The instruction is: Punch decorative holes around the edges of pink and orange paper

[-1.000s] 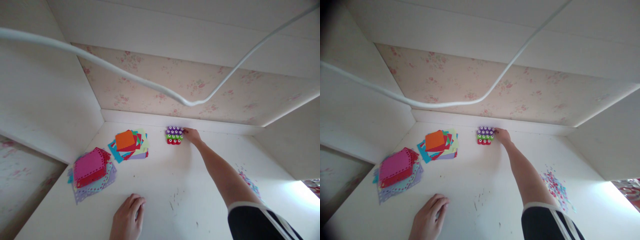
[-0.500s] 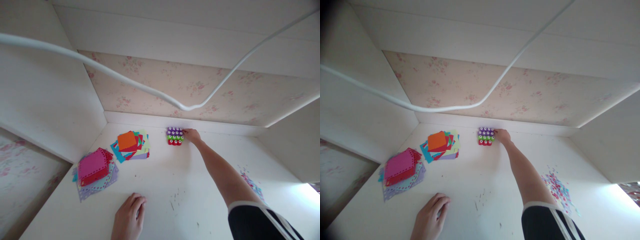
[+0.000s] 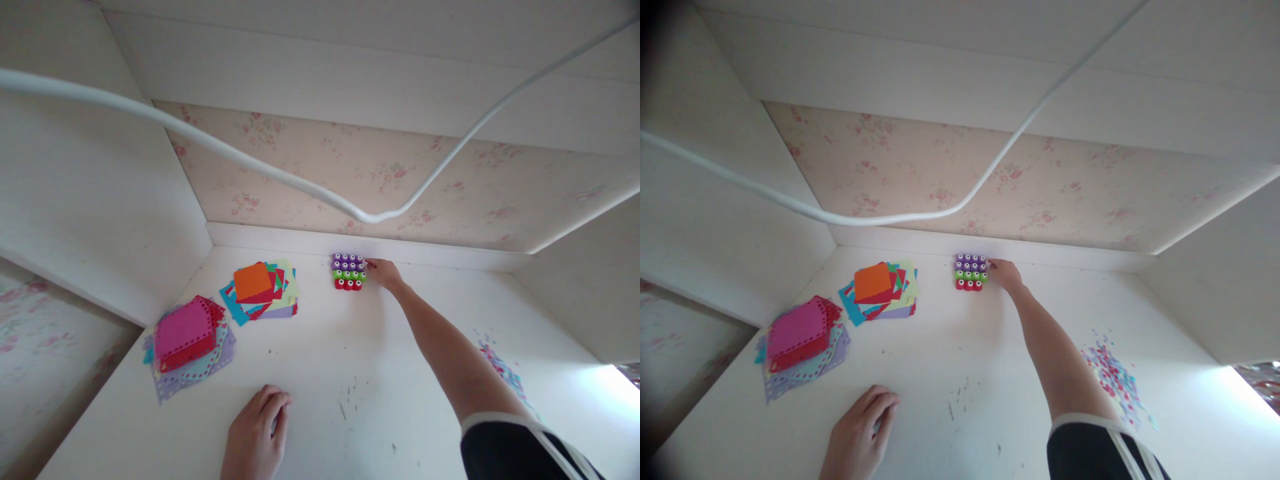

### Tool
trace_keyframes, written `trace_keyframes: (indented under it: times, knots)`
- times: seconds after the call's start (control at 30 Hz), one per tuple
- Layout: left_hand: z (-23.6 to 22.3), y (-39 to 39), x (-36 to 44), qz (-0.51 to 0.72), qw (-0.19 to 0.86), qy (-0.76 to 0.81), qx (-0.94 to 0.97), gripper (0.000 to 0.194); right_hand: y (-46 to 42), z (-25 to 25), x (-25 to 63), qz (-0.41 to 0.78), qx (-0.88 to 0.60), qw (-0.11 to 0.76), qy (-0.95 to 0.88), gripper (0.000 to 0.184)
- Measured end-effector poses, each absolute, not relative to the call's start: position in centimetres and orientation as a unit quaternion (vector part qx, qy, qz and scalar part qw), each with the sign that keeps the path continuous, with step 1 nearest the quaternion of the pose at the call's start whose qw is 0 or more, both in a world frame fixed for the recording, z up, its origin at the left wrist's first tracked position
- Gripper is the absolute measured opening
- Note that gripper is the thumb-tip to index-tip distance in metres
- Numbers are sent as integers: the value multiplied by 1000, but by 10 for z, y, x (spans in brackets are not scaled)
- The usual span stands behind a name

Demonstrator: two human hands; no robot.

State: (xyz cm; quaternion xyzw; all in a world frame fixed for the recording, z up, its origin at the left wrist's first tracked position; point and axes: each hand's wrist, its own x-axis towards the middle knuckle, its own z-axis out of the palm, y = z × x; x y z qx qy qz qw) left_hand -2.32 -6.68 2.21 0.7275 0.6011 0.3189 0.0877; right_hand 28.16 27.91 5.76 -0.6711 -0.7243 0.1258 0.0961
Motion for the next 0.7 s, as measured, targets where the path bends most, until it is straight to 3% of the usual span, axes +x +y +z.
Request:
trace_keyframes:
  times: [0.33, 0.47, 0.57, 0.7]
  knots:
    - [21, -68, -23, 303, 86, 604, 732, 21, 158, 67, 299, 223, -642, 211, -703, 45]
    - [23, -68, -24, 293, 105, 603, 735, 21, 66, 53, 304, 262, -601, 336, -676, 39]
    - [37, -51, -35, 294, 131, 590, 741, 22, 5, 40, 294, 233, -584, 355, -692, 34]
    - [62, 8, -62, 292, 47, 622, 726, 22, -43, 28, 266, 197, -538, 341, -745, 43]
